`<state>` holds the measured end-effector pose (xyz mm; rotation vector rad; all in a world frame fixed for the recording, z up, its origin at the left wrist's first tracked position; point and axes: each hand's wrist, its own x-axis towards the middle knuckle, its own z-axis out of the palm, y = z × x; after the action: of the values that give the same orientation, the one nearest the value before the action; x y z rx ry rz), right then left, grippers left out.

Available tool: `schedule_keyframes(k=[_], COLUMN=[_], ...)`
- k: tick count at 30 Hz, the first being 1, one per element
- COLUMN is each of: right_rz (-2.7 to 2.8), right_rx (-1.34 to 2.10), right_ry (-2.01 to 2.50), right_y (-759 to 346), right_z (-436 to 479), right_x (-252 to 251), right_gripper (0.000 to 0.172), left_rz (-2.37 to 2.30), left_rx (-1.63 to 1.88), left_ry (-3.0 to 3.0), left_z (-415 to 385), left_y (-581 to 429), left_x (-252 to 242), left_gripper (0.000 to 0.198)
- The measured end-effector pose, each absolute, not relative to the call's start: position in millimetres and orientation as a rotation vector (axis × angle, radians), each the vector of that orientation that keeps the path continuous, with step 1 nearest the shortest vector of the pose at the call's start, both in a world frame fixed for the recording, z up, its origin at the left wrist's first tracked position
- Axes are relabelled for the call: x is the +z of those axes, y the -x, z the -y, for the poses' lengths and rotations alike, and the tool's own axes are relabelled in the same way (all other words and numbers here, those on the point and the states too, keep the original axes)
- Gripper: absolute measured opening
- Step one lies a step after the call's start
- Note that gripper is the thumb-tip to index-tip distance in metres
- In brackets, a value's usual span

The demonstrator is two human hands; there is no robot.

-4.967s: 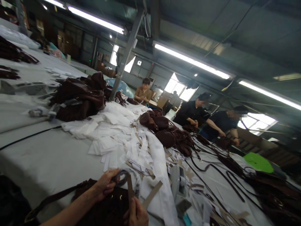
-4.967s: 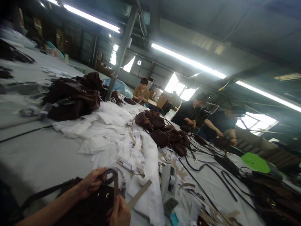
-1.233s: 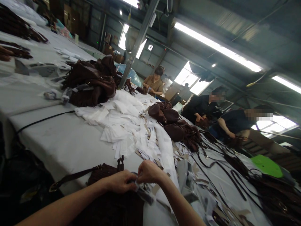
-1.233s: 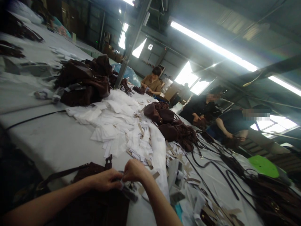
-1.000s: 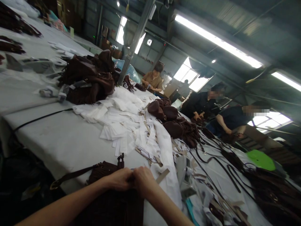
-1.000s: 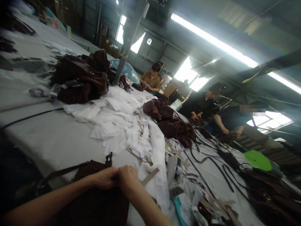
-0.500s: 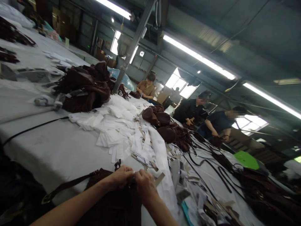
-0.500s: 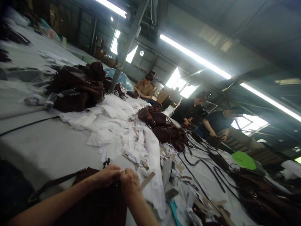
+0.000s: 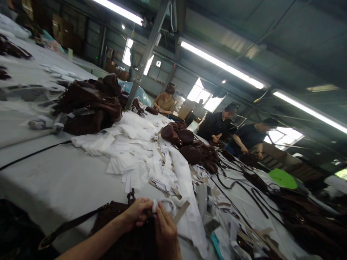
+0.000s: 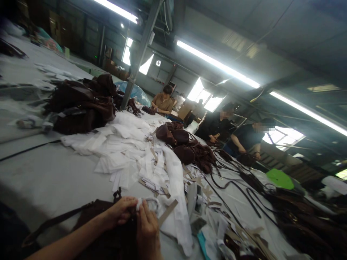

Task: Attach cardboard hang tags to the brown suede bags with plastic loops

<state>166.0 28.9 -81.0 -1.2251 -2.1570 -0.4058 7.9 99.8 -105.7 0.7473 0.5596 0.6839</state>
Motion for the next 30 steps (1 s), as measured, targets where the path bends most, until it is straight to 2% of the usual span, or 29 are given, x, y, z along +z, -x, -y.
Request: schedule_keyframes(k=[3, 6, 9, 13, 16, 21, 24, 27, 30], right_rz=[1.787, 1.523, 1.394, 1.342, 1.466, 1.841, 1.975, 2.014, 2.031], right_rx=[-0.075, 0.448, 0.897, 1.091, 0.907, -0.013, -0.385, -0.456, -0.279], right_ry=[1.497, 1.717, 1.663, 1.619, 1.679, 1.668, 1.527, 1.44, 1.486], right_y=[-163, -158, -152, -145, -142, -133, -125, -128, -155], right_z=[-20, -24, -39, -49, -44, -38, -42, -29, 16], right_x=[-68, -57, -60, -69, -70, -75, -80, -83, -90], right_gripper=[0.022, 0.036, 0.048, 0.048, 0.047, 0.038, 0.036, 0.033, 0.031], left_rz=[-0.561, -0.56, -0.573, -0.605, -0.623, -0.665, -0.69, -0.705, -0.685], left_rx=[0.74, 0.763, 0.782, 0.817, 0.812, 0.804, 0.801, 0.819, 0.837], left_ry=[-0.766, -0.802, -0.854, -0.92, -0.886, -0.779, -0.757, -0.73, -0.703], left_z=[-98, -94, -90, -86, -85, -87, -90, -94, -96], left_y=[-10, -12, -14, -16, -16, -17, -18, -18, -17], left_x=[-106, -106, -106, -106, -106, -108, -111, -112, -110], left_gripper=[0.044, 0.043, 0.042, 0.041, 0.04, 0.04, 0.039, 0.039, 0.039])
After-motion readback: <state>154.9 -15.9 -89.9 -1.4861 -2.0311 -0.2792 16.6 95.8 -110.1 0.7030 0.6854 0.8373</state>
